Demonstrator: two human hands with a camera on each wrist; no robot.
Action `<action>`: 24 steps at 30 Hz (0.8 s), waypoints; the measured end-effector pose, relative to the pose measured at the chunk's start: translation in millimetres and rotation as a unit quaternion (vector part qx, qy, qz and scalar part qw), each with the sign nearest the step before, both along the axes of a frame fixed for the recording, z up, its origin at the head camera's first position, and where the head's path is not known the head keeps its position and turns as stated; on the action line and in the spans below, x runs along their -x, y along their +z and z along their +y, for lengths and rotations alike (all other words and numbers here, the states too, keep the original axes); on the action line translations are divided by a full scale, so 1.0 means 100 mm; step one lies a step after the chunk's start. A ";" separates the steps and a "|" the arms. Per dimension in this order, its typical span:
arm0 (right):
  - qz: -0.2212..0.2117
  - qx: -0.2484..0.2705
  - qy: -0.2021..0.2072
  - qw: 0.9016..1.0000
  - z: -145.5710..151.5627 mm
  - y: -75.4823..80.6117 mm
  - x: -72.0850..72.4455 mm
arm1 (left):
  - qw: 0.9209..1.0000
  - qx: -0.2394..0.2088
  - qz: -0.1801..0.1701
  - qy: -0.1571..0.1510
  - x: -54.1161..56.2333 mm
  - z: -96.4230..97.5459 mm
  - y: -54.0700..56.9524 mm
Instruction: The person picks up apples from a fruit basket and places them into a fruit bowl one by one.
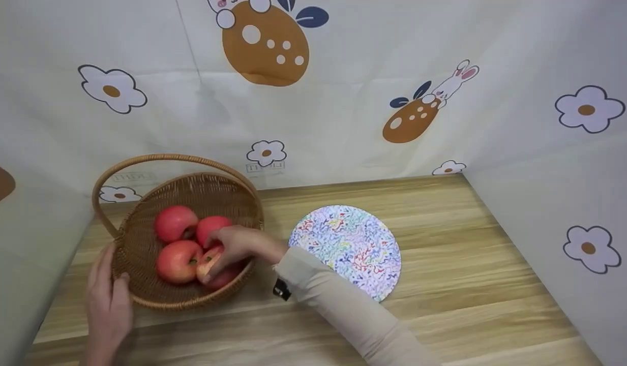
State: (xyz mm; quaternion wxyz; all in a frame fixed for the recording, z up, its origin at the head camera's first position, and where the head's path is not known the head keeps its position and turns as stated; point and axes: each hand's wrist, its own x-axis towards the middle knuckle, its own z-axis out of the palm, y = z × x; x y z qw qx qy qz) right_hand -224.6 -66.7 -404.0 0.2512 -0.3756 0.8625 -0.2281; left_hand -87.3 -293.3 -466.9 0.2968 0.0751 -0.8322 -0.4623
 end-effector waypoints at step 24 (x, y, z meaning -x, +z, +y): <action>-0.053 0.038 0.005 0.998 0.02 -0.02 0.00 | 1.000 -0.005 -0.012 -0.003 -0.01 0.01 0.02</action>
